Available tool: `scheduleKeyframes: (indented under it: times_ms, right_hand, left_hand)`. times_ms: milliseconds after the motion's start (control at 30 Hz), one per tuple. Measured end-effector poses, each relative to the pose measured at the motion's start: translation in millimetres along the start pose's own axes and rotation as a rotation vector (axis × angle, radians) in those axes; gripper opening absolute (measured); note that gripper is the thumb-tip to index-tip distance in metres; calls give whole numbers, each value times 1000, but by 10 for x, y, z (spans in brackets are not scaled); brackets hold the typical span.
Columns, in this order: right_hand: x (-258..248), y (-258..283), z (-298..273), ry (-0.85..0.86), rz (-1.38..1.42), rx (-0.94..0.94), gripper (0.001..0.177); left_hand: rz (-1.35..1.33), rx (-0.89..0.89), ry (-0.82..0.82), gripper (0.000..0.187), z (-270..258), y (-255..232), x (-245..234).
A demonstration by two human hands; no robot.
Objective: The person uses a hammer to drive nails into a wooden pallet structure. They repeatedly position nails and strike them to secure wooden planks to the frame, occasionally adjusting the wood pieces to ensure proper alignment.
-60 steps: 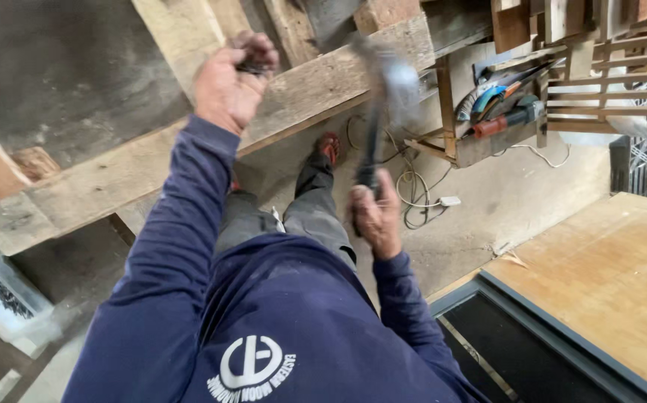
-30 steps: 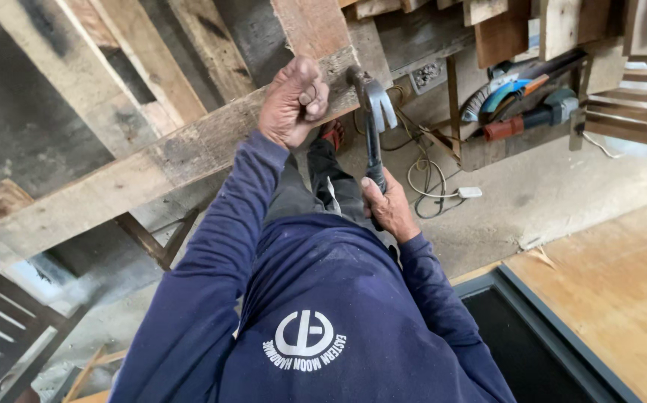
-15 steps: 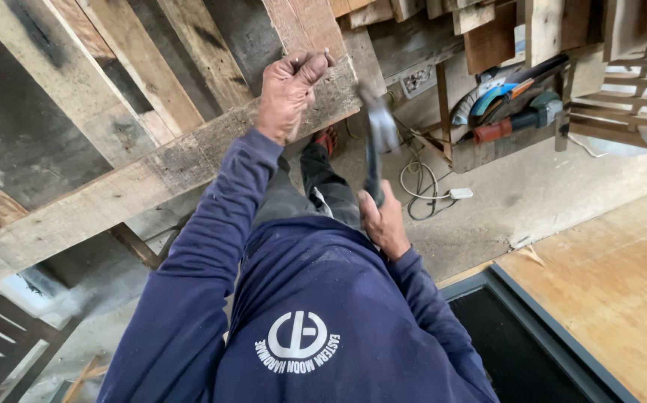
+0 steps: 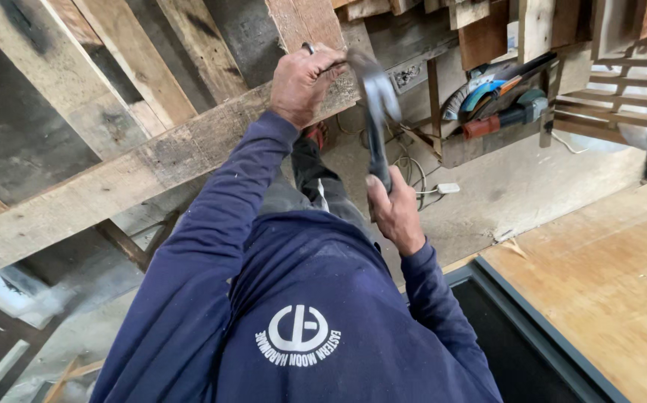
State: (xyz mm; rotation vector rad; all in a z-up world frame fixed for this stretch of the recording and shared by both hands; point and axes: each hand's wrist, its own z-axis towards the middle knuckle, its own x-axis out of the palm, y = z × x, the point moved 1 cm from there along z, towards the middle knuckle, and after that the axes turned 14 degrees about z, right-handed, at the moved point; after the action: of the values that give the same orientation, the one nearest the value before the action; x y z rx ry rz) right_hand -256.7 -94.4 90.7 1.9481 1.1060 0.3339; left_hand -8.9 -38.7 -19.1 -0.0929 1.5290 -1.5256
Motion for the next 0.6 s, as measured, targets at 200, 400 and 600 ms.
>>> scheduleKeyframes:
  times_ms: [200,400,600]
  right_hand:
    - [-120,671,-303,44,540,-441,41]
    - [1,436,-106,131,426,-828,39]
    - [-118,252,-53,-81,436,11,33]
  left_hand:
    - [-299,-416,20,18,65,265,34]
    - [-941,-666,-135,21,-101,673,-153]
    - [-1011,-600,-213,7,-45,602,-192]
